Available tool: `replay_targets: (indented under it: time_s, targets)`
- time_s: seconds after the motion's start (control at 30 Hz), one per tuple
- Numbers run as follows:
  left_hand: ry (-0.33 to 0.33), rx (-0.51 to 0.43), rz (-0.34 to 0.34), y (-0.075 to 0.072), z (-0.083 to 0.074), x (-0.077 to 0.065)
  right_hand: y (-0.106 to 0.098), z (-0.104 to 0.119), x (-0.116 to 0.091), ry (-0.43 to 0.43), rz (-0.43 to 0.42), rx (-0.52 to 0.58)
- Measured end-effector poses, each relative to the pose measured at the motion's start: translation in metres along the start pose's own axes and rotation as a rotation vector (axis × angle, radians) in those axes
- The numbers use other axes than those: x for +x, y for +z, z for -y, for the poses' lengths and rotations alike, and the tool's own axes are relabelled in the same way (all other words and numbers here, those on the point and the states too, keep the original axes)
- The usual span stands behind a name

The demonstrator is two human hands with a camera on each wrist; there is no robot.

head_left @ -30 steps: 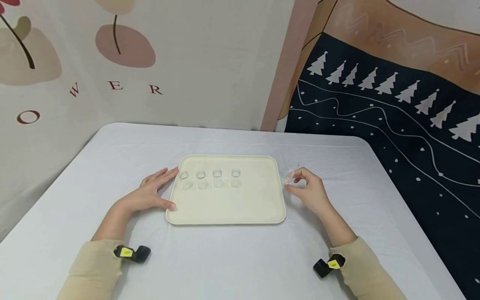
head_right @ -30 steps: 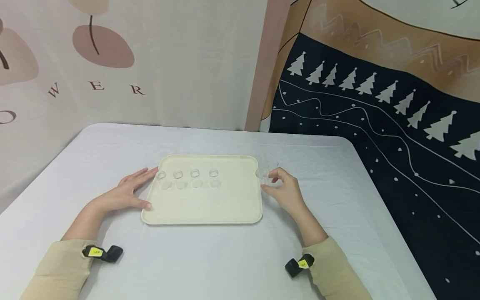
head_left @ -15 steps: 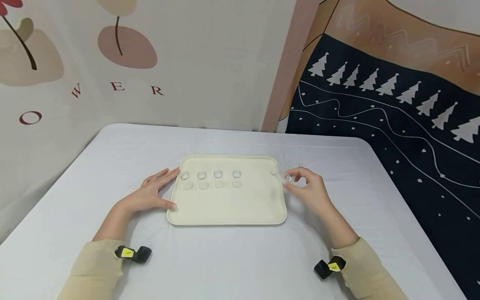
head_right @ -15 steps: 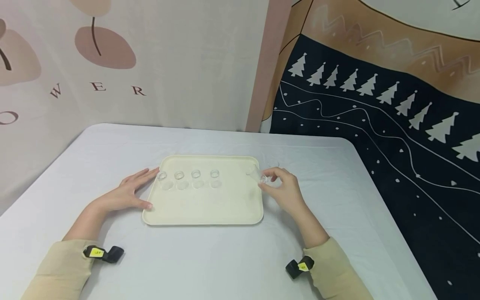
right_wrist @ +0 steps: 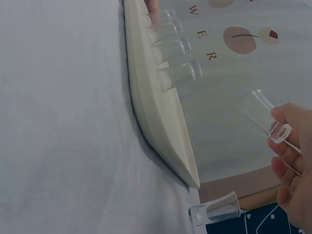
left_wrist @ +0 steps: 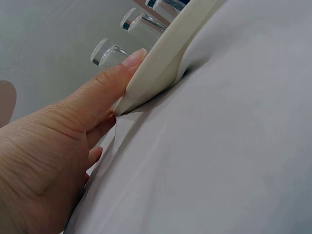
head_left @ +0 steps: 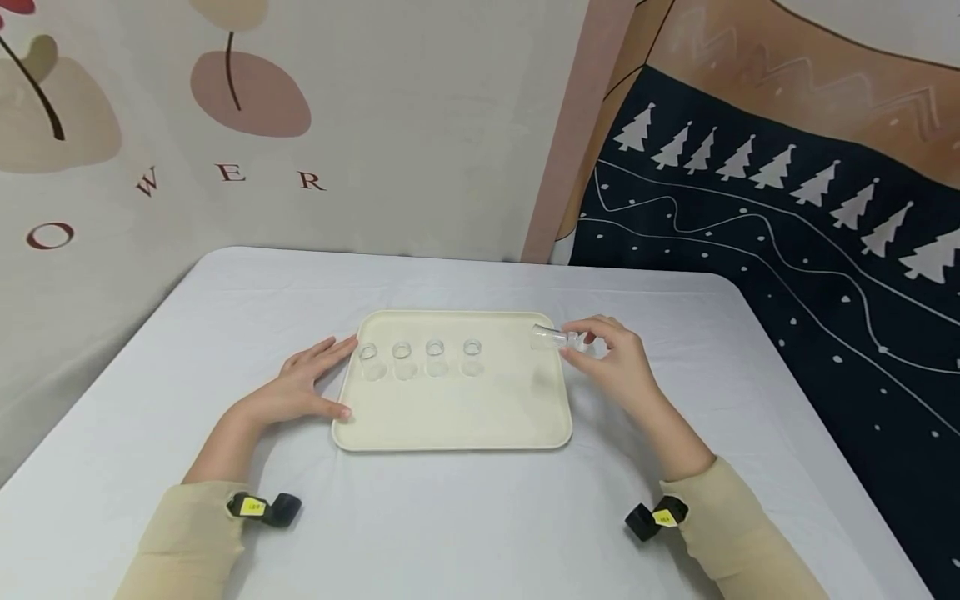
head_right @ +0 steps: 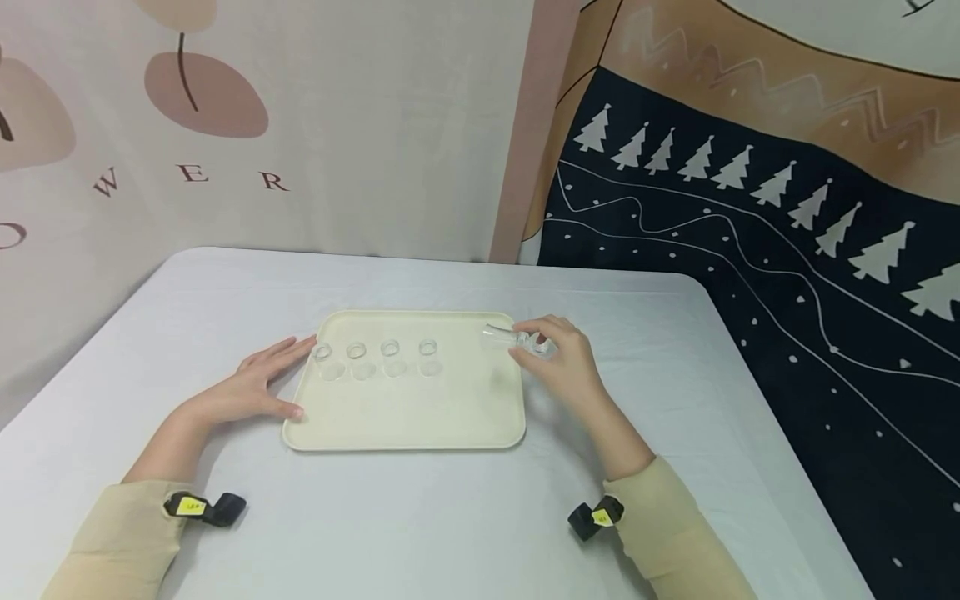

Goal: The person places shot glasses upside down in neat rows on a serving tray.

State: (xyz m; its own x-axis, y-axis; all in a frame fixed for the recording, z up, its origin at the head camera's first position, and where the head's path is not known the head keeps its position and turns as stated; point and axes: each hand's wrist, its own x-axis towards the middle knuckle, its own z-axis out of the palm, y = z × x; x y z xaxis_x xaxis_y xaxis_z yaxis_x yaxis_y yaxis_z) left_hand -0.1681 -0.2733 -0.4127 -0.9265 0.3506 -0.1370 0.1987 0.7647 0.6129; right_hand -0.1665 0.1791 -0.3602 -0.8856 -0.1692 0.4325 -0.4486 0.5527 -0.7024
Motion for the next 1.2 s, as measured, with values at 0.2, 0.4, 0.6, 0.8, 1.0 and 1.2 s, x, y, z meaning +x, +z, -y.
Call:
replay_targets:
  time_s: [0.2, 0.4, 0.6, 0.8, 1.0, 1.2]
  targets:
    - [-0.002, -0.007, 0.001, 0.0, 0.0, 0.0, 0.003, 0.005, 0.01, -0.038, 0.01, 0.004]
    - [-0.001, -0.008, -0.001, 0.0, 0.0, 0.0, 0.009, 0.008, 0.018, -0.06, 0.035, 0.016]
    - [0.002, -0.011, -0.001, 0.0, 0.001, 0.0, 0.017, 0.009, 0.024, -0.058, 0.05, 0.029]
    - [0.002, -0.008, -0.004, 0.0, 0.002, 0.0, 0.028, 0.011, 0.026, -0.033, 0.049, 0.058]
    - [-0.004, -0.003, -0.007, 0.0, 0.001, 0.0, 0.04, 0.009, 0.026, 0.009, 0.048, 0.093]
    - [0.003, -0.011, -0.008, 0.0, -0.001, -0.001, 0.051, 0.007, 0.025, 0.048, 0.052, 0.09]
